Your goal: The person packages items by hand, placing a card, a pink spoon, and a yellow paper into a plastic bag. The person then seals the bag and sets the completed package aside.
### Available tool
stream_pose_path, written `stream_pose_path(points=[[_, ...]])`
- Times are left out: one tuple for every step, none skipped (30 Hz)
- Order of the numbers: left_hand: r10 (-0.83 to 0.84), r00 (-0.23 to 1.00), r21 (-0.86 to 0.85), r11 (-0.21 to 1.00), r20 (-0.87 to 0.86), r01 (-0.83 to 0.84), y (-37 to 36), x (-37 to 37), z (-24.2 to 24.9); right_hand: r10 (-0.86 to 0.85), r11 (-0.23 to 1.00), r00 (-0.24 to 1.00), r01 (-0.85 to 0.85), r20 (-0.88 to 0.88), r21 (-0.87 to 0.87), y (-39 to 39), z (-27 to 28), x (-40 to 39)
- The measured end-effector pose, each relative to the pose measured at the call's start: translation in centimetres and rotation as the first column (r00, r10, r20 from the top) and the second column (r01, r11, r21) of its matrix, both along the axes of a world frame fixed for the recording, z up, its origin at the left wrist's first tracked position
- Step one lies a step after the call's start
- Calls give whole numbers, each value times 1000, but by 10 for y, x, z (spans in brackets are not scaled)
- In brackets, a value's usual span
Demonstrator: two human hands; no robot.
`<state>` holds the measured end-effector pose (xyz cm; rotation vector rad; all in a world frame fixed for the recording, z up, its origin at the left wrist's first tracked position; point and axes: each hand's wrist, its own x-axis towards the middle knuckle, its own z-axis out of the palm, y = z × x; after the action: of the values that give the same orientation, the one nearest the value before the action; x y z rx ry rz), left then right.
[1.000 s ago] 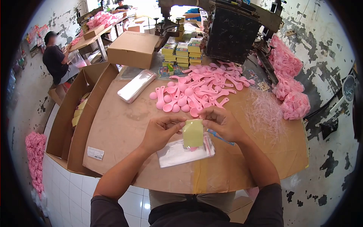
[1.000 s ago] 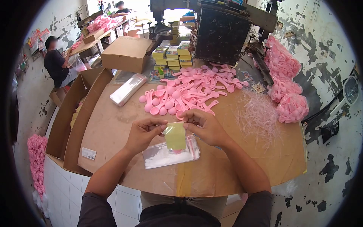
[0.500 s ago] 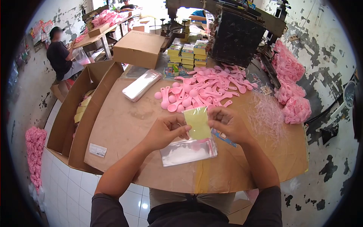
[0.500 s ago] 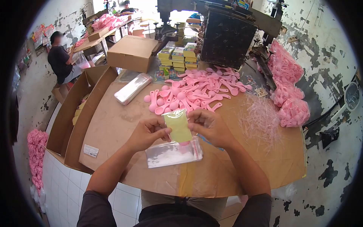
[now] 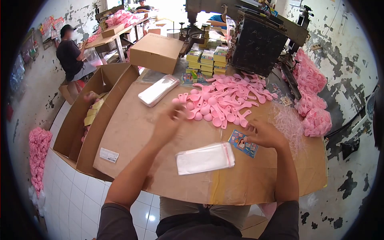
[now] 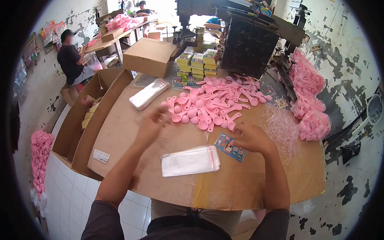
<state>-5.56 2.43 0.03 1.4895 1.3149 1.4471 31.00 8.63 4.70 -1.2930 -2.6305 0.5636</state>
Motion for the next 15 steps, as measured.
stream_pose_path(points=[[-81,950,-33,997,-302,74,-8,14,0,25,1000,998,-25,51,2,-2,0,3],[-98,897,33,992,-431,125,-13,25,-5,28,999,998,-27,48,-18,-2,-2,3],[-103,827,93,979,-553,184,-17,34,-10,30,999,999,-29,45,-37,0,-7,4],[-96,740,141,958,-666,251,-20,40,-15,30,998,999,-27,40,-58,2,-12,5],[-114,729,129,954,-675,269,-21,42,-19,39,995,999,-39,0,-94,4,-17,7],[-134,718,117,950,-683,289,-22,44,-22,45,990,998,-50,-41,-129,8,-19,8],[-154,706,105,945,-691,310,-22,45,-25,47,985,995,-60,-83,-163,11,-20,10],[-201,732,51,951,-651,306,-21,46,-25,23,980,995,-42,-100,-195,13,-19,11],[-243,757,-4,953,-607,303,-21,45,-24,-1,974,993,-26,-117,-227,16,-18,10],[-280,780,-59,952,-560,299,-21,45,-22,-22,966,991,-13,-133,-257,18,-17,11],[-280,790,-85,956,-546,280,-21,47,-21,-12,966,989,-27,-150,-256,19,-16,14],[-279,800,-113,959,-532,259,-21,48,-20,-1,966,986,-43,-167,-256,20,-16,16],[-277,809,-142,961,-518,238,-22,49,-20,11,965,983,-59,-185,-256,21,-16,17],[-254,802,-87,965,-540,247,-22,49,-22,38,971,977,-85,-208,-222,21,-15,18],[-232,796,-32,966,-560,258,-23,49,-24,66,976,971,-110,-230,-187,21,-12,18]])
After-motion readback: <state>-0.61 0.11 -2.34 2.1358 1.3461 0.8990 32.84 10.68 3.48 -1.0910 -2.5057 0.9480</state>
